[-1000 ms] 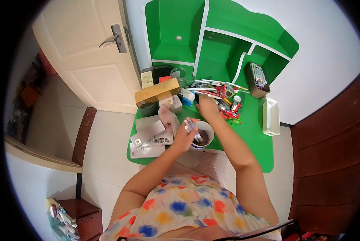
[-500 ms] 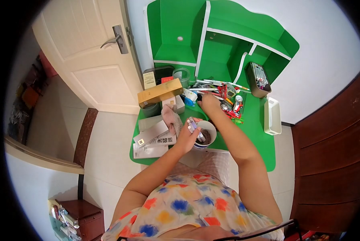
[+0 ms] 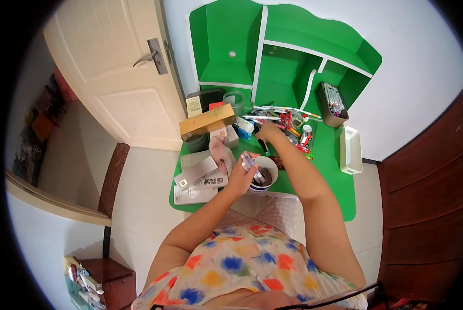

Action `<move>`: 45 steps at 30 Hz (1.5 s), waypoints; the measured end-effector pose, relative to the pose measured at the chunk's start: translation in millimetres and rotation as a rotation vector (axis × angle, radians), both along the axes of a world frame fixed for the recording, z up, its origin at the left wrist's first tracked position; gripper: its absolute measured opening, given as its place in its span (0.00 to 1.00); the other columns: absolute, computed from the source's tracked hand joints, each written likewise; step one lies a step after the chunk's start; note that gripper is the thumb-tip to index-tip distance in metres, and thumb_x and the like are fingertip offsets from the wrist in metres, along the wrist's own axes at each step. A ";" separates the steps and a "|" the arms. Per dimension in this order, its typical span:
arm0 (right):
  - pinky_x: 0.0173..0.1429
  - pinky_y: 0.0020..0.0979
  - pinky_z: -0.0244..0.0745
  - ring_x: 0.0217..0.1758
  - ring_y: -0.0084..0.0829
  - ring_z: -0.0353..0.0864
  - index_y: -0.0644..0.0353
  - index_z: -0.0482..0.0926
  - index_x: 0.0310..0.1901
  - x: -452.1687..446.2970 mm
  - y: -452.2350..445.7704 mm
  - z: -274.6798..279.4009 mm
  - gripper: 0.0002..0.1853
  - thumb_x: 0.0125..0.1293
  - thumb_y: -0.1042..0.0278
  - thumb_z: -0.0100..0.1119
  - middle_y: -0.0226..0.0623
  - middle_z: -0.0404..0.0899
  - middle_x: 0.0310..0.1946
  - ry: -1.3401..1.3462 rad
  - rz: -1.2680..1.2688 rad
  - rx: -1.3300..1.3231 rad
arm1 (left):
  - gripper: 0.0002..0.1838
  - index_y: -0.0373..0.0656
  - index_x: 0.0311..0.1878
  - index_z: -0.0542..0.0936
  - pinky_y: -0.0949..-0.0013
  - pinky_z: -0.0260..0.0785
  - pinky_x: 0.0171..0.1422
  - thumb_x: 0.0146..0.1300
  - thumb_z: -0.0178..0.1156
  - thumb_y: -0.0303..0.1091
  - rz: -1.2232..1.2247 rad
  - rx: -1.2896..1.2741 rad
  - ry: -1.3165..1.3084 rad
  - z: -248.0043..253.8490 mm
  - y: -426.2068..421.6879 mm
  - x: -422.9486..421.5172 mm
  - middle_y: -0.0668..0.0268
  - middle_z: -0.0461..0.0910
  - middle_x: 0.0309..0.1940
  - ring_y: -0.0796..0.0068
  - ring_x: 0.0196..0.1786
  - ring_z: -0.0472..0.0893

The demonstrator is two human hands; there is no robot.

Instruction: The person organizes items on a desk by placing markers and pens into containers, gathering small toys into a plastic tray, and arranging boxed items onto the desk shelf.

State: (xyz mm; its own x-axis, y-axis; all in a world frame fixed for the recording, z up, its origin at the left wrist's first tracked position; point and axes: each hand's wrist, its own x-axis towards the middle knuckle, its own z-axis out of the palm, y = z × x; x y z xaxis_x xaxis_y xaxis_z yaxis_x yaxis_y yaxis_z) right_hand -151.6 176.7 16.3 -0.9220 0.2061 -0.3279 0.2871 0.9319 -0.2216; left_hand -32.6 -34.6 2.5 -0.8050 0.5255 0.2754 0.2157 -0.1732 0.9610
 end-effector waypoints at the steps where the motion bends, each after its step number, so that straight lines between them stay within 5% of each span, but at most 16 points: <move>1: 0.39 0.35 0.79 0.30 0.38 0.83 0.62 0.84 0.27 -0.8 -0.4 0.9 0.21 0.47 0.49 0.65 0.43 0.84 0.26 -0.021 -0.013 -0.023 | 0.12 0.40 0.52 0.67 0.69 0.70 0.51 0.66 0.52 0.26 0.001 -0.001 -0.011 -1.0 0.1 -0.6 0.62 0.78 0.46 0.73 0.44 0.78; 16: 0.15 0.28 0.55 0.11 0.25 0.62 0.59 0.73 0.19 48.1 18.1 61.1 0.17 0.45 0.58 0.71 0.30 0.70 0.14 -0.243 -0.094 -0.333 | 0.11 0.40 0.52 0.68 0.71 0.69 0.51 0.67 0.52 0.26 -0.015 0.036 -0.068 4.6 0.8 2.4 0.64 0.77 0.45 0.76 0.45 0.77; 25: 0.14 0.20 0.46 0.11 0.15 0.58 0.59 0.75 0.30 109.5 31.9 95.1 0.13 0.60 0.59 0.66 0.25 0.67 0.13 0.008 -0.220 -0.998 | 0.11 0.39 0.51 0.68 0.72 0.68 0.53 0.67 0.51 0.24 -0.016 0.070 -0.102 4.1 2.2 2.7 0.64 0.77 0.45 0.77 0.46 0.76; 32: 0.17 0.19 0.52 0.12 0.13 0.62 0.57 0.75 0.28 150.7 1.0 101.0 0.12 0.63 0.61 0.65 0.22 0.69 0.14 0.490 -0.175 -1.188 | 0.12 0.39 0.52 0.69 0.72 0.68 0.52 0.66 0.52 0.23 0.002 -0.007 -0.024 -1.0 -0.1 0.2 0.64 0.77 0.44 0.77 0.46 0.76; 37: 0.25 0.19 0.67 0.22 0.15 0.72 0.59 0.80 0.33 176.1 -25.6 81.2 0.08 0.61 0.64 0.67 0.24 0.76 0.22 0.462 -0.170 -1.165 | 0.13 0.40 0.53 0.69 0.71 0.69 0.51 0.66 0.54 0.24 0.010 -0.049 -0.025 15.0 -2.3 5.1 0.65 0.76 0.43 0.77 0.44 0.76; 45: 0.34 0.26 0.75 0.30 0.21 0.79 0.64 0.81 0.42 186.6 -43.1 85.2 0.10 0.61 0.71 0.66 0.32 0.80 0.28 0.438 0.080 -1.003 | 0.13 0.39 0.53 0.71 0.71 0.68 0.50 0.66 0.56 0.28 0.065 -0.111 0.027 7.0 -1.1 2.3 0.65 0.76 0.42 0.77 0.44 0.75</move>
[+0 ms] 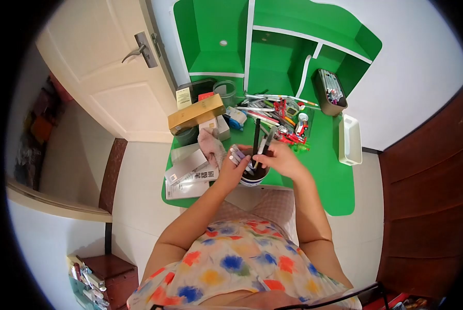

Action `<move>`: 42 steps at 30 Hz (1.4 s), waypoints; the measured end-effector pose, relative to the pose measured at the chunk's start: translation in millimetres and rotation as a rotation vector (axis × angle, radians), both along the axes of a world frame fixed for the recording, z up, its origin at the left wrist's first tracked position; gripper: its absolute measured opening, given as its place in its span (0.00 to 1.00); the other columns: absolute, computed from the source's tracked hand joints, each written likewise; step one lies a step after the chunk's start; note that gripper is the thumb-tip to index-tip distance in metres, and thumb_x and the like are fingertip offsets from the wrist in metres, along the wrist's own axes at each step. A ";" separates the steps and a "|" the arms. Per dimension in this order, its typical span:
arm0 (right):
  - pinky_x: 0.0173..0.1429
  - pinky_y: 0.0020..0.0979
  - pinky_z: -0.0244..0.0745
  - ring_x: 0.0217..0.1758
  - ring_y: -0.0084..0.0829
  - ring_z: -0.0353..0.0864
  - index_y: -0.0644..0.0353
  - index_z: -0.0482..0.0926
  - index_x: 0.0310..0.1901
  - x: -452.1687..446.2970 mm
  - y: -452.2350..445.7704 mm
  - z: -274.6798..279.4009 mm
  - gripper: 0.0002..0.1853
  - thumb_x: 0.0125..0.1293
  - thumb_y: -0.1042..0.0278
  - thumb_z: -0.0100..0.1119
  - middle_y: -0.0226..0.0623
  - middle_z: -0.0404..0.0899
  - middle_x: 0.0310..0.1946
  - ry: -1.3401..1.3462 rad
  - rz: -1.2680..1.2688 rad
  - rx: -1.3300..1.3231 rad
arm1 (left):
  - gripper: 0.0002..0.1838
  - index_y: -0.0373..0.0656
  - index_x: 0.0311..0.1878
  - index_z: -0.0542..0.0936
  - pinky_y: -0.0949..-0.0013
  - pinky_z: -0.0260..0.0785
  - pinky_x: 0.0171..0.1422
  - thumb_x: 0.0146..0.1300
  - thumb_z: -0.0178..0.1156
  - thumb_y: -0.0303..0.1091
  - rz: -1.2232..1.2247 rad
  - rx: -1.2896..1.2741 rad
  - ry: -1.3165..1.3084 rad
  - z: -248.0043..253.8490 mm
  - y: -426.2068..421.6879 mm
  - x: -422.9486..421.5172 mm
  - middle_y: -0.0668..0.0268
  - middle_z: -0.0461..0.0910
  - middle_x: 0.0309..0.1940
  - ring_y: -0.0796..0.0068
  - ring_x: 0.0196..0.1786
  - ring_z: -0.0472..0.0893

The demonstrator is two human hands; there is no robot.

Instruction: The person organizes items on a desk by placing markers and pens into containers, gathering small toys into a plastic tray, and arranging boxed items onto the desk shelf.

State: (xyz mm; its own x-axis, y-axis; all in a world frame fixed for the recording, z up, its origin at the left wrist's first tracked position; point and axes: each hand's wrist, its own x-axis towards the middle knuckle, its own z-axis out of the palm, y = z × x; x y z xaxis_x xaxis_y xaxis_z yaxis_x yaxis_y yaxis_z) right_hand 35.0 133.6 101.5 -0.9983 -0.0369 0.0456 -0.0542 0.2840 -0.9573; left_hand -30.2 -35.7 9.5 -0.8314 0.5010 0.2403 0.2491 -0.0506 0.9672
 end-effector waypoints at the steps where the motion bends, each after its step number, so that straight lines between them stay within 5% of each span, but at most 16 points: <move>1: 0.34 0.28 0.75 0.30 0.24 0.79 0.64 0.80 0.42 -1.5 2.7 -5.1 0.11 0.60 0.70 0.67 0.34 0.80 0.27 0.069 0.021 0.140 | 0.13 0.39 0.53 0.71 0.71 0.68 0.50 0.67 0.56 0.28 -0.006 0.002 -0.032 -0.8 -0.4 -0.4 0.65 0.76 0.42 0.76 0.44 0.75; 3: 0.34 0.32 0.74 0.30 0.29 0.80 0.64 0.80 0.43 -7.0 7.7 -14.7 0.13 0.58 0.69 0.67 0.37 0.80 0.27 0.207 0.067 0.421 | 0.12 0.39 0.52 0.71 0.70 0.67 0.50 0.68 0.55 0.30 0.009 -0.041 -0.048 3.7 -2.6 1.8 0.65 0.76 0.41 0.75 0.44 0.75; 9: 0.36 0.36 0.73 0.30 0.41 0.79 0.64 0.78 0.42 -6.5 0.5 -4.8 0.16 0.55 0.67 0.68 0.46 0.80 0.28 0.045 0.066 0.631 | 0.16 0.38 0.56 0.70 0.70 0.66 0.54 0.70 0.54 0.35 -0.020 0.036 0.040 2.8 -3.0 1.1 0.62 0.76 0.45 0.73 0.48 0.74; 15: 0.36 0.33 0.74 0.30 0.33 0.80 0.65 0.75 0.45 -4.5 -6.4 -4.8 0.14 0.57 0.74 0.65 0.42 0.81 0.29 0.101 0.000 0.392 | 0.18 0.37 0.60 0.68 0.70 0.64 0.60 0.69 0.55 0.30 -0.073 0.103 -0.014 9.6 -3.7 4.6 0.61 0.75 0.51 0.73 0.54 0.73; 18: 0.42 0.39 0.76 0.39 0.50 0.82 0.63 0.75 0.51 -5.0 -6.0 -9.8 0.19 0.57 0.74 0.64 0.48 0.83 0.35 0.007 -0.068 0.223 | 0.20 0.37 0.60 0.68 0.70 0.64 0.61 0.67 0.57 0.26 -0.058 0.091 0.059 19.7 -3.5 6.6 0.62 0.75 0.52 0.73 0.55 0.74; 27: 0.41 0.35 0.76 0.35 0.44 0.83 0.62 0.74 0.55 -6.8 -8.5 -18.1 0.20 0.59 0.76 0.62 0.42 0.82 0.32 0.466 -0.086 0.449 | 0.22 0.38 0.61 0.68 0.71 0.65 0.61 0.65 0.59 0.24 -0.019 0.174 -0.026 17.8 -1.6 4.1 0.62 0.75 0.52 0.74 0.55 0.74; 33: 0.37 0.30 0.75 0.34 0.31 0.82 0.64 0.77 0.50 -8.7 -15.8 -23.5 0.18 0.56 0.82 0.63 0.39 0.79 0.31 0.061 -0.274 -0.132 | 0.27 0.41 0.63 0.68 0.70 0.66 0.61 0.61 0.63 0.24 0.002 0.161 -0.002 12.0 2.1 -1.5 0.61 0.75 0.52 0.72 0.55 0.75; 42: 0.39 0.25 0.77 0.35 0.25 0.83 0.65 0.82 0.40 -8.5 -16.0 -26.9 0.05 0.62 0.79 0.60 0.35 0.83 0.33 0.320 -0.199 0.145 | 0.27 0.41 0.62 0.67 0.73 0.68 0.57 0.60 0.62 0.22 -0.077 0.168 -0.050 23.6 2.8 -2.1 0.62 0.76 0.49 0.74 0.53 0.76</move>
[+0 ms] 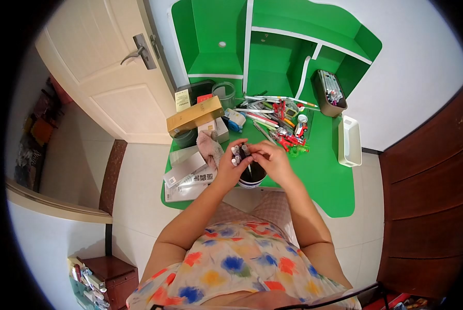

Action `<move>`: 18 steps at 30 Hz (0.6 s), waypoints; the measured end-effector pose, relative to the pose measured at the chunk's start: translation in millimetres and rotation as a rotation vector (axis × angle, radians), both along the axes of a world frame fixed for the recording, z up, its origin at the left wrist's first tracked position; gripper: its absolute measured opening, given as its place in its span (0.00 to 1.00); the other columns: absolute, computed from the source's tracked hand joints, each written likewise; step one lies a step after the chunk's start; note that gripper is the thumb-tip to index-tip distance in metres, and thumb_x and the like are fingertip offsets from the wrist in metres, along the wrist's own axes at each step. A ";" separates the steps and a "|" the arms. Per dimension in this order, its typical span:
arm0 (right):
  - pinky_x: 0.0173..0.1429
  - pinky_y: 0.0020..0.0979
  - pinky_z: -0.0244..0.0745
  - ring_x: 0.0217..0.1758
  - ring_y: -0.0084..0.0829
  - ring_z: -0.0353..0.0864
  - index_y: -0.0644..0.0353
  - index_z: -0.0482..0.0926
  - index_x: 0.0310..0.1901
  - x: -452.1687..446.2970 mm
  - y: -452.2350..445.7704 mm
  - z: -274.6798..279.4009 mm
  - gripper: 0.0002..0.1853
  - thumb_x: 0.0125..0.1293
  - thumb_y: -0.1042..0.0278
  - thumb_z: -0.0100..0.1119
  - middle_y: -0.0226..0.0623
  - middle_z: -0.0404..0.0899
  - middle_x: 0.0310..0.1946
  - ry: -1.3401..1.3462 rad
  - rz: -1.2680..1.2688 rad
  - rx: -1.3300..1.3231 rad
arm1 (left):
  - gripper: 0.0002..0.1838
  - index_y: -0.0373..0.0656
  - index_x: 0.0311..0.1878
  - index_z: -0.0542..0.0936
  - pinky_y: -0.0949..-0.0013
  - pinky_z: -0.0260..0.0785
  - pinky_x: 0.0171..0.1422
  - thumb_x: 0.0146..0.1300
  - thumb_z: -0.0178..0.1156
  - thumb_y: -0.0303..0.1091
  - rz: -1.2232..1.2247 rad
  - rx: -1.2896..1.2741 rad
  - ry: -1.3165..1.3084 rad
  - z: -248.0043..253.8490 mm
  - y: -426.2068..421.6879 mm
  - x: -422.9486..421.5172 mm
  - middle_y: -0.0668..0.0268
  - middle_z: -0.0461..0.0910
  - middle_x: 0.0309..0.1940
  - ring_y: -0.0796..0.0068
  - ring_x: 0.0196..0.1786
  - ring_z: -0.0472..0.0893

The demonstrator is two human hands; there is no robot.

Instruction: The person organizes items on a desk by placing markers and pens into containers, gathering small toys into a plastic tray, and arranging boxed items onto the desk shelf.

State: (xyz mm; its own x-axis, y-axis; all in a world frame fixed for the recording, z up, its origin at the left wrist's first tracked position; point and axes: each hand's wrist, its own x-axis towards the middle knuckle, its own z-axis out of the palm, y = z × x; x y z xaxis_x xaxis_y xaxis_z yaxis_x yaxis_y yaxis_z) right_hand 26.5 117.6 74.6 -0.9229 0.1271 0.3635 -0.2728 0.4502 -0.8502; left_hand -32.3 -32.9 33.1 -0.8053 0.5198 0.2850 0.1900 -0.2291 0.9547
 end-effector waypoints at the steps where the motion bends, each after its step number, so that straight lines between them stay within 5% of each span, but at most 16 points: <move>1: 0.38 0.25 0.77 0.34 0.25 0.82 0.65 0.82 0.40 -0.1 1.0 -0.7 0.06 0.62 0.79 0.60 0.35 0.83 0.34 -0.029 0.008 -0.068 | 0.26 0.41 0.61 0.66 0.73 0.68 0.57 0.61 0.62 0.22 0.006 -0.033 0.013 0.1 -1.5 -1.1 0.62 0.77 0.49 0.74 0.52 0.77; 6: 0.37 0.26 0.75 0.30 0.23 0.79 0.64 0.82 0.42 -7.8 28.5 6.5 0.08 0.60 0.78 0.62 0.34 0.83 0.34 -0.134 -0.093 -0.281 | 0.24 0.41 0.60 0.63 0.71 0.68 0.57 0.63 0.58 0.20 -0.019 -0.015 0.009 -8.8 1.7 -4.4 0.63 0.77 0.45 0.73 0.51 0.77; 12: 0.37 0.28 0.75 0.35 0.27 0.82 0.63 0.80 0.40 -56.9 69.7 18.2 0.07 0.60 0.78 0.62 0.34 0.82 0.31 -0.039 -0.215 0.211 | 0.24 0.41 0.60 0.62 0.68 0.65 0.62 0.63 0.56 0.17 -0.038 -0.011 -0.002 -5.8 3.4 -4.7 0.63 0.74 0.43 0.70 0.55 0.74; 16: 0.45 0.41 0.76 0.41 0.45 0.82 0.59 0.80 0.42 -96.5 72.4 0.1 0.14 0.52 0.73 0.65 0.43 0.82 0.38 -0.131 -0.144 0.670 | 0.25 0.41 0.60 0.61 0.67 0.65 0.62 0.62 0.56 0.17 -0.039 -0.022 0.001 -6.5 2.8 -4.8 0.63 0.74 0.43 0.69 0.55 0.74; 18: 0.47 0.41 0.77 0.44 0.45 0.82 0.59 0.80 0.44 -113.3 70.1 -15.4 0.13 0.55 0.73 0.61 0.44 0.82 0.39 -0.173 -0.171 0.859 | 0.25 0.42 0.61 0.61 0.68 0.66 0.60 0.63 0.57 0.19 -0.041 -0.022 0.025 -8.1 1.9 -5.4 0.63 0.75 0.44 0.71 0.54 0.75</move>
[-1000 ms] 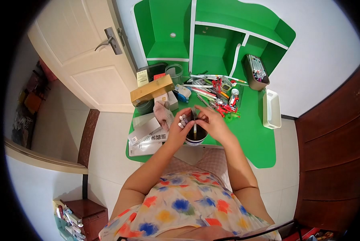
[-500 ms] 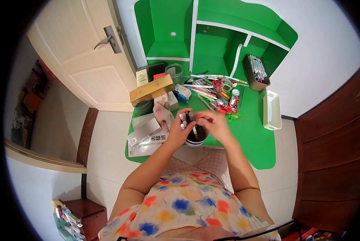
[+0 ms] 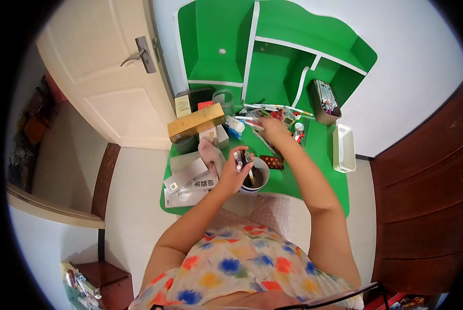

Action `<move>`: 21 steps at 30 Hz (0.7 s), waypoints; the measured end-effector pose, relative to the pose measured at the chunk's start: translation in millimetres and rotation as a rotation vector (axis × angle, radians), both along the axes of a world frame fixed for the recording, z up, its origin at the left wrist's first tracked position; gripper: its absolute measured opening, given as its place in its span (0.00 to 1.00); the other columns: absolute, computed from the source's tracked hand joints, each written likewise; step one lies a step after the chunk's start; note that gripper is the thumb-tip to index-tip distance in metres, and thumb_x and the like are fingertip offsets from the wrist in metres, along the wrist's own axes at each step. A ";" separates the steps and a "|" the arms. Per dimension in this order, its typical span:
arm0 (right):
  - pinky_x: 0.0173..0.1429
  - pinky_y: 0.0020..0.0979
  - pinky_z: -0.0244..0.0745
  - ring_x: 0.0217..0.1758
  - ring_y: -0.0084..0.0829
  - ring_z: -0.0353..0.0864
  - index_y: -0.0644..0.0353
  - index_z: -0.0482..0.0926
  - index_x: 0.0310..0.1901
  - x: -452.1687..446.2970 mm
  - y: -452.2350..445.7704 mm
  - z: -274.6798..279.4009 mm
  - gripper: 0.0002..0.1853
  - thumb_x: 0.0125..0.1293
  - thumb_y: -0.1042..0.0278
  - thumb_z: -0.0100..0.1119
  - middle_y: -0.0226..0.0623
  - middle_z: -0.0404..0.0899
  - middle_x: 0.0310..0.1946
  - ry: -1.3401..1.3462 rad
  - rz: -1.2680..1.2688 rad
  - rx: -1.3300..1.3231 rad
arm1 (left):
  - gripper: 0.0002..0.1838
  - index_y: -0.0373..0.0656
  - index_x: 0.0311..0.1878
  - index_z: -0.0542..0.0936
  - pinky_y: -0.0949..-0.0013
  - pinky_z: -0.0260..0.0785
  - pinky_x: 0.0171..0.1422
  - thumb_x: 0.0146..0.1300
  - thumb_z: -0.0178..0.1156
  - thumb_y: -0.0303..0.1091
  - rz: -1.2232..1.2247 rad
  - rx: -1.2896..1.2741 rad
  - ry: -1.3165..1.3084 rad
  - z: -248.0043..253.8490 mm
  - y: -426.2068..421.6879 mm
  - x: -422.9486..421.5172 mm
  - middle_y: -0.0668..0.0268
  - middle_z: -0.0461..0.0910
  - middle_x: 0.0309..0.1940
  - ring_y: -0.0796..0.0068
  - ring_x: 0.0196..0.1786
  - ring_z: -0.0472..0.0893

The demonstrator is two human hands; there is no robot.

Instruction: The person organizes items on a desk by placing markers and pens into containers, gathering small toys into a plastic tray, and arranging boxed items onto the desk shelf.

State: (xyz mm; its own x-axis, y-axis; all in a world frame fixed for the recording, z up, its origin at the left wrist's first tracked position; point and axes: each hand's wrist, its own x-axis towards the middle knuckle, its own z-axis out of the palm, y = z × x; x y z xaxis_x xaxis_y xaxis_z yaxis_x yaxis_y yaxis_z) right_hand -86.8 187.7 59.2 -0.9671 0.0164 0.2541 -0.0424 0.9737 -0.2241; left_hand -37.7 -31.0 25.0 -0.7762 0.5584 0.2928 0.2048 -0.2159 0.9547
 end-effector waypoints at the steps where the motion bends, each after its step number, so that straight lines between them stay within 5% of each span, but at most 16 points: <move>1: 0.48 0.42 0.77 0.46 0.45 0.82 0.58 0.80 0.45 -6.9 -1.0 -3.1 0.13 0.56 0.73 0.59 0.44 0.82 0.40 -0.021 -0.014 0.094 | 0.25 0.43 0.61 0.61 0.70 0.67 0.59 0.63 0.57 0.21 0.001 0.003 0.022 -5.2 0.4 -1.7 0.62 0.77 0.45 0.72 0.52 0.76; 6: 0.52 0.44 0.77 0.52 0.47 0.80 0.56 0.76 0.53 -23.8 -5.6 -6.0 0.18 0.60 0.76 0.51 0.48 0.76 0.53 -0.286 -0.061 0.195 | 0.25 0.43 0.62 0.61 0.71 0.68 0.58 0.64 0.58 0.24 -0.011 -0.020 0.034 -3.7 -2.5 -1.6 0.61 0.78 0.47 0.73 0.52 0.77; 21: 0.51 0.41 0.79 0.47 0.45 0.84 0.62 0.83 0.42 -31.8 -7.6 4.3 0.12 0.59 0.71 0.55 0.47 0.83 0.44 -0.341 -0.193 0.280 | 0.25 0.42 0.61 0.60 0.66 0.64 0.63 0.63 0.57 0.20 -0.034 -0.029 -0.010 3.5 -2.7 -0.8 0.62 0.75 0.45 0.67 0.57 0.74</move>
State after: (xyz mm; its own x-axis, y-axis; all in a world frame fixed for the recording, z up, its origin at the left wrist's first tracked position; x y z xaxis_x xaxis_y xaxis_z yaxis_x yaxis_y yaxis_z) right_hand -118.6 180.1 63.5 -0.9819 0.1804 -0.0572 0.1757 0.9813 0.0787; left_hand -38.5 -33.6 28.4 -0.7596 0.5923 0.2688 0.1886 -0.1950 0.9625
